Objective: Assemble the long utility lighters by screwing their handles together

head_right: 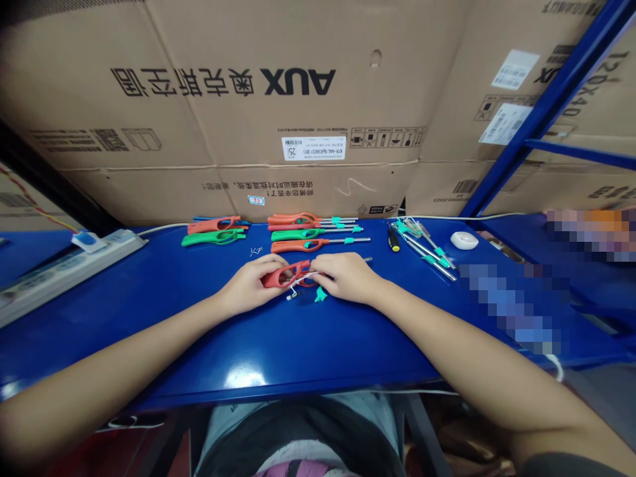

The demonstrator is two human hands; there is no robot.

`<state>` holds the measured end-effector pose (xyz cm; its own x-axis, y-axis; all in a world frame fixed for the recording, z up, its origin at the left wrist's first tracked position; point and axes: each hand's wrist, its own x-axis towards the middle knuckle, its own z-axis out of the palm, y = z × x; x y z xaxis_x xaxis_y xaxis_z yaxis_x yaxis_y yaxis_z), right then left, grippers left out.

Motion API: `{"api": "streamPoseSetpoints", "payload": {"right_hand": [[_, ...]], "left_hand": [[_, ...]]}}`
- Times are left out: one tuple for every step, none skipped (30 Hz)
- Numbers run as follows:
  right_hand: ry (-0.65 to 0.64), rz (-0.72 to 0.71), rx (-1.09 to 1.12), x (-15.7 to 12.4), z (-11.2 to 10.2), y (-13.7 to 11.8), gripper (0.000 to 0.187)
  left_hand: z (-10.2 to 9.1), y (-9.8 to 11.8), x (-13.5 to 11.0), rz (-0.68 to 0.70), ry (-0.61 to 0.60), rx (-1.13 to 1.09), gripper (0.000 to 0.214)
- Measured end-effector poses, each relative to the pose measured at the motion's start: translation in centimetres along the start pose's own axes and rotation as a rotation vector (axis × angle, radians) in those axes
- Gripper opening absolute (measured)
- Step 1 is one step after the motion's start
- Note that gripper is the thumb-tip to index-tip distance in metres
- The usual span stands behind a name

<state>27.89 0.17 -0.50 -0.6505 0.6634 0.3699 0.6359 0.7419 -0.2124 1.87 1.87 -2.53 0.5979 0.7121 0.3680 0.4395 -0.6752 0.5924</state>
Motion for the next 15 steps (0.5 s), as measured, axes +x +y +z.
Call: {"api": "streamPoseSetpoints", "payload": {"right_hand": [[0.016,-0.006,0.011,0.0,-0.1,0.0,0.026],[0.028,-0.006,0.024,0.0,-0.2,0.0,0.027],[0.036,-0.002,0.043,0.0,-0.2,0.0,0.028],[0.046,0.007,0.073,0.0,-0.3,0.0,0.028],[0.065,0.023,0.118,0.0,-0.3,-0.1,0.028],[0.087,0.044,0.173,0.1,-0.3,-0.1,0.027],[0.112,0.069,0.232,0.1,-0.3,-0.2,0.027],[0.145,0.1,0.289,0.1,-0.4,-0.2,0.027],[0.184,0.136,0.339,0.2,-0.5,-0.2,0.028],[0.228,0.17,0.38,0.2,-0.7,-0.2,0.029],[0.275,0.199,0.414,0.2,-0.9,-0.1,0.029],[0.325,0.224,0.443,0.2,-1.2,0.0,0.03],[0.373,0.246,0.468,0.3,-1.5,0.1,0.031],[0.404,0.266,0.488,0.3,-1.8,0.2,0.033],[0.415,0.281,0.506,0.4,-2.0,0.2,0.034]], "left_hand": [[0.0,-0.1,0.1,-0.01,-0.006,0.008,0.021],[-0.1,-0.1,0.1,-0.029,-0.01,0.026,0.021],[-0.3,-0.1,0.2,-0.05,-0.015,0.049,0.022],[-0.5,0.0,0.3,-0.066,-0.018,0.073,0.023],[-0.8,0.2,0.4,-0.073,-0.018,0.091,0.024],[-1.3,0.4,0.5,-0.07,-0.014,0.099,0.024],[-1.9,0.5,0.6,-0.059,-0.007,0.1,0.024],[-2.5,0.6,0.7,-0.047,-0.001,0.096,0.023],[-3.3,0.5,0.8,-0.044,0.013,0.093,0.023],[-4.1,0.3,0.8,-0.059,0.036,0.093,0.025],[-4.8,0.0,0.9,-0.101,0.084,0.099,0.03],[-5.5,-0.4,0.9,-0.174,0.152,0.089,0.034],[-6.0,-0.6,1.0,-0.259,0.214,0.048,0.037],[-6.3,-0.7,1.0,-0.334,0.272,-0.01,0.041],[-6.3,-0.6,1.1,-0.39,0.307,-0.09,0.044]]}}
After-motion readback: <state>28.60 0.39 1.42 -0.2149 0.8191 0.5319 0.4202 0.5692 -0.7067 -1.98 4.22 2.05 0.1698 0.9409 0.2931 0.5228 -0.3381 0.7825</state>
